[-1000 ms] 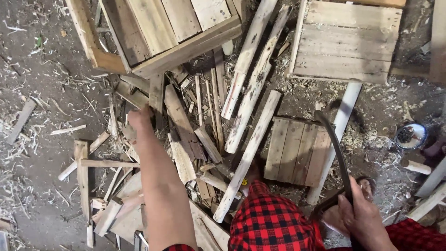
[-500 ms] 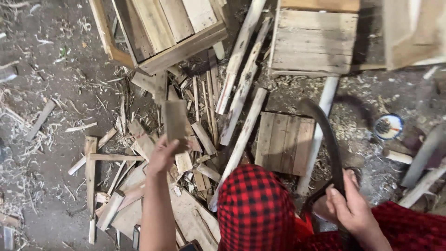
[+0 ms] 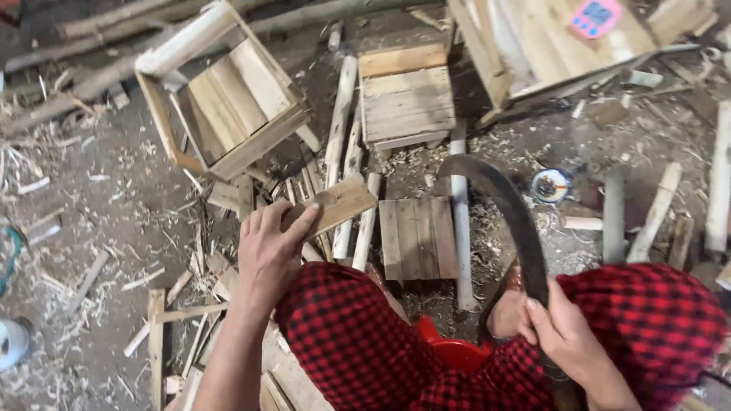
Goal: The person sits on a small stool and uses a curved knife to shave and shape a cylindrical wooden stick. They rotate the stick frequently to smooth its surface and then switch to carving a smaller, rectangular piece of wood.
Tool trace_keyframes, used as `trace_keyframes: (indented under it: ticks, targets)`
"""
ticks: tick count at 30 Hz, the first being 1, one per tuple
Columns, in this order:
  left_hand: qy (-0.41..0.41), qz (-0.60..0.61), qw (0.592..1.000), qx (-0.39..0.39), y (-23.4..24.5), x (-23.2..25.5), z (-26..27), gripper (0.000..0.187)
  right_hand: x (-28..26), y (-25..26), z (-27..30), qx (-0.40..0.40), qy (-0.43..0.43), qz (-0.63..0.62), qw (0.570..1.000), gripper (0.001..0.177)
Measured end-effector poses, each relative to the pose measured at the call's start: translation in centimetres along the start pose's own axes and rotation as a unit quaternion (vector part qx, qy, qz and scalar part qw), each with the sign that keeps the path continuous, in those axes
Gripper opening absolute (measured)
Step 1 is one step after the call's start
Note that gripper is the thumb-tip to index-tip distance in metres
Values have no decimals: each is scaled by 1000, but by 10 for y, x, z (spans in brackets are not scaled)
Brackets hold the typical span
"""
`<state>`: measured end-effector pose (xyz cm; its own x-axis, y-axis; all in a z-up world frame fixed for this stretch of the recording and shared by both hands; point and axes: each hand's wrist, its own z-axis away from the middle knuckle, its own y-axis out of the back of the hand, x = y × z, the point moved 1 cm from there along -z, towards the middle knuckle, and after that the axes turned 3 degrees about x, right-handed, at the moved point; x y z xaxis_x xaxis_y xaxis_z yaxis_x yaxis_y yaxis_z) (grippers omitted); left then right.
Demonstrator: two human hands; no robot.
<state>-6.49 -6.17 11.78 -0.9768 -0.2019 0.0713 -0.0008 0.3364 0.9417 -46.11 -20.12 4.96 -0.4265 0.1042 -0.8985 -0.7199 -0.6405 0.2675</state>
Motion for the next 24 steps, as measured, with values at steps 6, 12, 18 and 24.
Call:
trace_keyframes:
  ticks: [6,12,18,24]
  targets:
    - [-42,114,992,21,-3,42,-17,60,-51,90,53,193,11,131,972,29]
    - [207,417,879,-107,-35,120,-16,12,-29,151,19,305,-241,184,903,33]
    - [451,545,677,-203,-162,162,-3,37,224,137,-89,210,-134,359,899,75]
    - [490,434,712,-253,-236,178,-10,42,201,149,-123,222,-380,186,878,56]
